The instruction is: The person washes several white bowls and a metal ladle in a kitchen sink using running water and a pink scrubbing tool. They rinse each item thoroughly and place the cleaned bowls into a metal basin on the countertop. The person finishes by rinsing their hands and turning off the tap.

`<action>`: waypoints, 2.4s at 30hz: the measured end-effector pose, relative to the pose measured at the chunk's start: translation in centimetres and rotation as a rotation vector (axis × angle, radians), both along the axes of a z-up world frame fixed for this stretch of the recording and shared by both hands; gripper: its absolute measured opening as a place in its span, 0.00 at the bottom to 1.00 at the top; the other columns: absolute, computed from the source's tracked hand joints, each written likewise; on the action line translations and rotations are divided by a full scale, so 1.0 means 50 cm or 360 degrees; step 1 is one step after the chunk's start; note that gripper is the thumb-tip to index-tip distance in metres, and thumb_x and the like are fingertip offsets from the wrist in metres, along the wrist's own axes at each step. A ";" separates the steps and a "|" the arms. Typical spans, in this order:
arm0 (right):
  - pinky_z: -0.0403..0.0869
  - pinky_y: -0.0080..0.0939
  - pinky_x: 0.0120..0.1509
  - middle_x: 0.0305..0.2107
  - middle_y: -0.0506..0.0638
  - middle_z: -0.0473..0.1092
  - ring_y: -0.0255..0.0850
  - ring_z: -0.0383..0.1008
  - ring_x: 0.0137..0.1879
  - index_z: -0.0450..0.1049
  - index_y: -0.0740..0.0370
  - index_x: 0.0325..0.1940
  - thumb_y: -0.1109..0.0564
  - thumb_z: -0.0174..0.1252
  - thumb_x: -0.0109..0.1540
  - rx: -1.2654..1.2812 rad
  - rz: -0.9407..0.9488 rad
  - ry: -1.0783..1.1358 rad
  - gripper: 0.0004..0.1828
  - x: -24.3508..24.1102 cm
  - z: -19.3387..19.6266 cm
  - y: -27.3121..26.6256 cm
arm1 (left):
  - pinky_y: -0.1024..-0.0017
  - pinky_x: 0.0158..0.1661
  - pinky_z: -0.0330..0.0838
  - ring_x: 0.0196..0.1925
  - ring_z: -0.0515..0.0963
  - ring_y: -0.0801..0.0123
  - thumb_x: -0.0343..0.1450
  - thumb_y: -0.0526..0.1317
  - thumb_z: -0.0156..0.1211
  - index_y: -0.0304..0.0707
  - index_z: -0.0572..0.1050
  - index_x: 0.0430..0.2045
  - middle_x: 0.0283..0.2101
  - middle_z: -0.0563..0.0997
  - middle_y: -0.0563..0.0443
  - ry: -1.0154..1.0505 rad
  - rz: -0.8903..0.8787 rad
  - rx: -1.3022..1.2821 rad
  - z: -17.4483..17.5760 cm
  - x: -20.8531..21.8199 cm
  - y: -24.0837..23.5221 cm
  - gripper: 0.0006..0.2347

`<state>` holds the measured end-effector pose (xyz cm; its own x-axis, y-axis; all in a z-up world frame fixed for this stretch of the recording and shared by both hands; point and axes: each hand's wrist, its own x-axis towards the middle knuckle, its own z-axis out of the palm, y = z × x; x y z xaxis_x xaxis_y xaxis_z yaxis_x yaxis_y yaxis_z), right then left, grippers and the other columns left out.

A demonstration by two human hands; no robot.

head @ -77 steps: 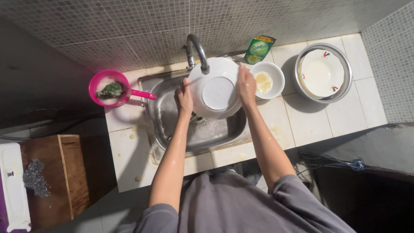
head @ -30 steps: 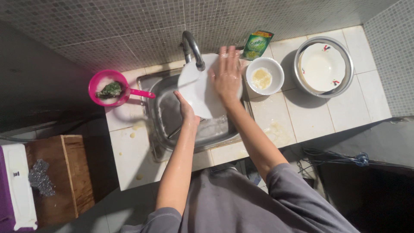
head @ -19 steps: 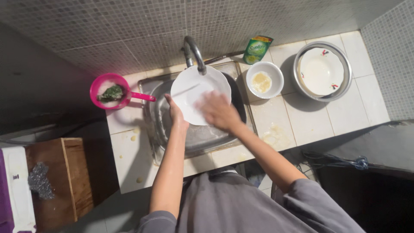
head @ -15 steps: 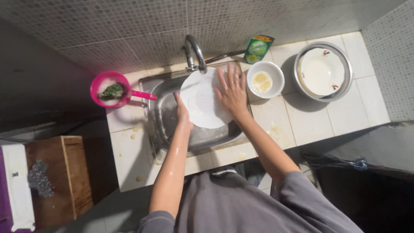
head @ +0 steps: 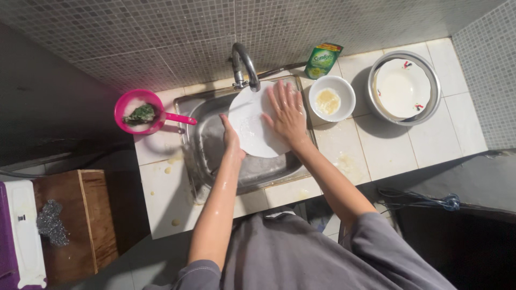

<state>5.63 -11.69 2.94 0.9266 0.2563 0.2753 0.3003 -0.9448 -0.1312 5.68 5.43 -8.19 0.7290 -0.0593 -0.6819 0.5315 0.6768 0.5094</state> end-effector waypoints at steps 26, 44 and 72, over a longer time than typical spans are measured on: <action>0.66 0.50 0.72 0.68 0.54 0.67 0.55 0.65 0.73 0.66 0.56 0.73 0.53 0.57 0.61 -0.0136 0.0721 0.0236 0.35 -0.162 -0.035 0.024 | 0.53 0.61 0.70 0.63 0.76 0.50 0.69 0.69 0.44 0.31 0.66 0.64 0.62 0.76 0.39 -0.0177 -0.0223 -0.0072 0.015 0.001 0.084 0.40; 0.66 0.58 0.59 0.50 0.62 0.72 0.60 0.70 0.57 0.72 0.62 0.57 0.47 0.54 0.62 0.0841 -0.0260 0.0213 0.23 0.162 -0.061 0.065 | 0.67 0.38 0.71 0.32 0.76 0.64 0.79 0.52 0.50 0.25 0.80 0.41 0.31 0.81 0.44 -0.0675 0.0206 0.1599 0.022 -0.015 -0.011 0.22; 0.68 0.54 0.70 0.70 0.55 0.60 0.53 0.67 0.70 0.71 0.50 0.63 0.55 0.55 0.68 0.2051 -0.0163 0.0365 0.17 -0.131 -0.058 -0.149 | 0.49 0.64 0.70 0.64 0.75 0.43 0.74 0.43 0.51 0.24 0.67 0.61 0.62 0.74 0.32 -0.0401 -0.0273 -0.0439 -0.056 0.062 0.057 0.23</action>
